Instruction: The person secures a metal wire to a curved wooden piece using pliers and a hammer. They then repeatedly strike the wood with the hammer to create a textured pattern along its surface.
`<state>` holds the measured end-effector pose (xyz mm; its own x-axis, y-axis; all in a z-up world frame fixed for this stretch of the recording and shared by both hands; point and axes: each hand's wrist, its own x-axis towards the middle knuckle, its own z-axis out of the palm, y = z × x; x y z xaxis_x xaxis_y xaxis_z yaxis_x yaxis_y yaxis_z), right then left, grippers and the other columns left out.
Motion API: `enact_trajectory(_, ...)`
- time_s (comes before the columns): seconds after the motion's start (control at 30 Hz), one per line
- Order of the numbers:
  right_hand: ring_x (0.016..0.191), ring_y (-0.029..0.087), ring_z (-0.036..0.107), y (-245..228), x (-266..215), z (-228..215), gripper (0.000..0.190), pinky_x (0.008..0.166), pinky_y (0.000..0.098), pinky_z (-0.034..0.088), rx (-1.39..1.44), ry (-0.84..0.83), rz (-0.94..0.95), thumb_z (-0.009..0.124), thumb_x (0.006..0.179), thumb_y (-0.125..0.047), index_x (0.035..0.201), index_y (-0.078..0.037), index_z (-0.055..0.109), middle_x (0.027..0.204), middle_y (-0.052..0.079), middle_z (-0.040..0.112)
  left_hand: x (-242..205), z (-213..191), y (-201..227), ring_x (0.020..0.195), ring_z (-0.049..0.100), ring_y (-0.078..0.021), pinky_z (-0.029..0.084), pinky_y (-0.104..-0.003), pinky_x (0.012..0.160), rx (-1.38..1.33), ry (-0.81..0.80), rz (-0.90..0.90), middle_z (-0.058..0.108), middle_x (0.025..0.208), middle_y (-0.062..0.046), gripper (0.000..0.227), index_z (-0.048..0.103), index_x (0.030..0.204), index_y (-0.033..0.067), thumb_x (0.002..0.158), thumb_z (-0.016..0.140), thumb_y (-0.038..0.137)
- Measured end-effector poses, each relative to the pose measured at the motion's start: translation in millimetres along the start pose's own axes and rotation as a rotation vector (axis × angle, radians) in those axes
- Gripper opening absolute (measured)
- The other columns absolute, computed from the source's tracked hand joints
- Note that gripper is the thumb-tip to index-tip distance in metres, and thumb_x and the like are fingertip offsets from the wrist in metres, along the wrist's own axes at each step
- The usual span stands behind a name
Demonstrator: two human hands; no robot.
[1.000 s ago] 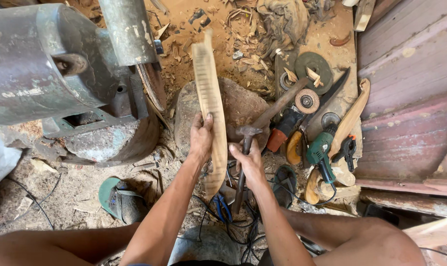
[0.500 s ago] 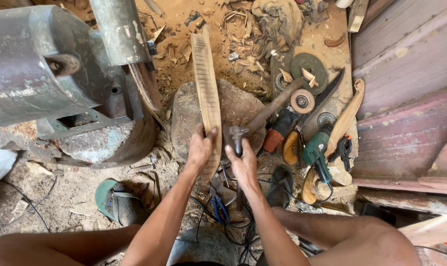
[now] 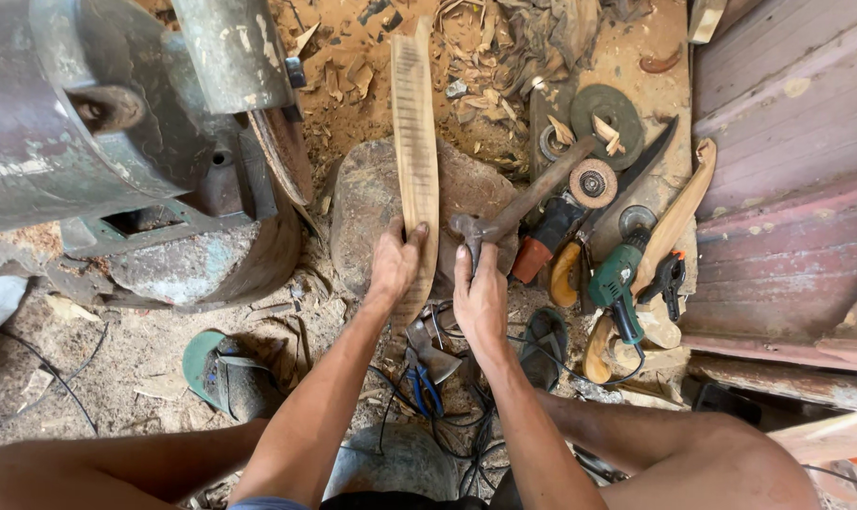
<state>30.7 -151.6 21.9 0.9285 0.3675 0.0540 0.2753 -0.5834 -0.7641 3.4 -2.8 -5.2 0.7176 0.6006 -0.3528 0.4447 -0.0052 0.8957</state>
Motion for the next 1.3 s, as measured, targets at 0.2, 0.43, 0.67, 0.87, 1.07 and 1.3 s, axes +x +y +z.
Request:
enact_trajectory(0.2, 0.039, 0.019, 0.058, 1.2, 3.0, 12.1, 0.038, 0.027, 0.0342, 0.043, -0.141, -0.186, 0.097, 0.04, 0.109, -0.027, 0.129, 0.005, 0.046, 0.062, 0.012, 0.063, -4.4, -2.4, 5.9, 0.096, 0.074, -0.031, 0.055, -0.044, 0.095, -0.026, 0.002, -0.043, 0.073, 0.116, -0.024, 0.055, 0.055, 0.139, -0.0011, 0.097, 0.059, 0.034)
enact_trajectory(0.43, 0.041, 0.015, 0.058, 6.7, -3.7, 12.7, 0.03, 0.03, 0.0307, 0.046, -0.016, -0.004, -0.083, 0.042, 0.111, -0.024, 0.117, 0.005, 0.048, 0.061, 0.01, 0.063, -3.0, 2.3, -6.5, 0.083, 0.076, -0.0288, 0.063, -0.047, 0.083, -0.097, -0.061, -0.08, 0.074, 0.111, -0.021, 0.051, 0.056, 0.137, 0.0001, 0.099, 0.054, 0.034)
enact_trajectory(0.67, 0.039, 0.019, 0.058, 8.3, 1.9, 14.2, 0.028, 0.028, 0.0341, 0.044, -0.048, -0.098, 0.09, 0.044, 0.108, -0.023, 0.116, 0.003, 0.05, 0.058, 0.011, 0.062, 1.6, 4.2, -9.5, 0.088, 0.074, -0.0299, 0.058, -0.047, 0.089, 0.003, -0.026, -0.107, 0.074, 0.109, -0.023, 0.055, 0.053, 0.141, 0.0012, 0.099, 0.057, 0.036)
enact_trajectory(0.87, 0.04, 0.017, 0.059, 14.7, -0.3, 19.3, 0.03, 0.029, 0.0325, 0.046, -0.132, -0.142, -0.09, 0.044, 0.109, -0.022, 0.113, 0.006, 0.049, 0.062, 0.013, 0.063, 4.0, 3.6, -5.2, 0.099, 0.073, -0.0308, 0.056, -0.044, 0.095, -0.04, 0.013, -0.014, 0.071, 0.118, -0.025, 0.055, 0.054, 0.14, -0.0023, 0.099, 0.059, 0.034)
enact_trajectory(1.07, 0.036, 0.02, 0.056, 11.7, -5.0, 17.3, 0.03, 0.028, 0.0355, 0.044, -0.092, -0.164, 0.08, 0.041, 0.108, -0.023, 0.116, 0.006, 0.047, 0.06, 0.014, 0.062, -3.2, 3.7, -3.7, 0.094, 0.075, -0.0341, 0.058, -0.042, 0.091, -0.043, -0.026, -0.105, 0.074, 0.114, -0.027, 0.055, 0.055, 0.139, -0.0016, 0.098, 0.056, 0.034)
enact_trajectory(1.3, 0.038, 0.015, 0.055, 13.7, -5.3, 20.2, 0.031, 0.029, 0.0323, 0.043, -0.147, -0.182, 0.057, 0.041, 0.108, -0.026, 0.117, 0.003, 0.049, 0.065, 0.013, 0.062, -0.5, 5.7, -12.9, 0.092, 0.075, -0.032, 0.058, -0.043, 0.089, 0.003, 0.009, -0.04, 0.074, 0.11, -0.028, 0.054, 0.057, 0.136, -0.0028, 0.098, 0.058, 0.035)
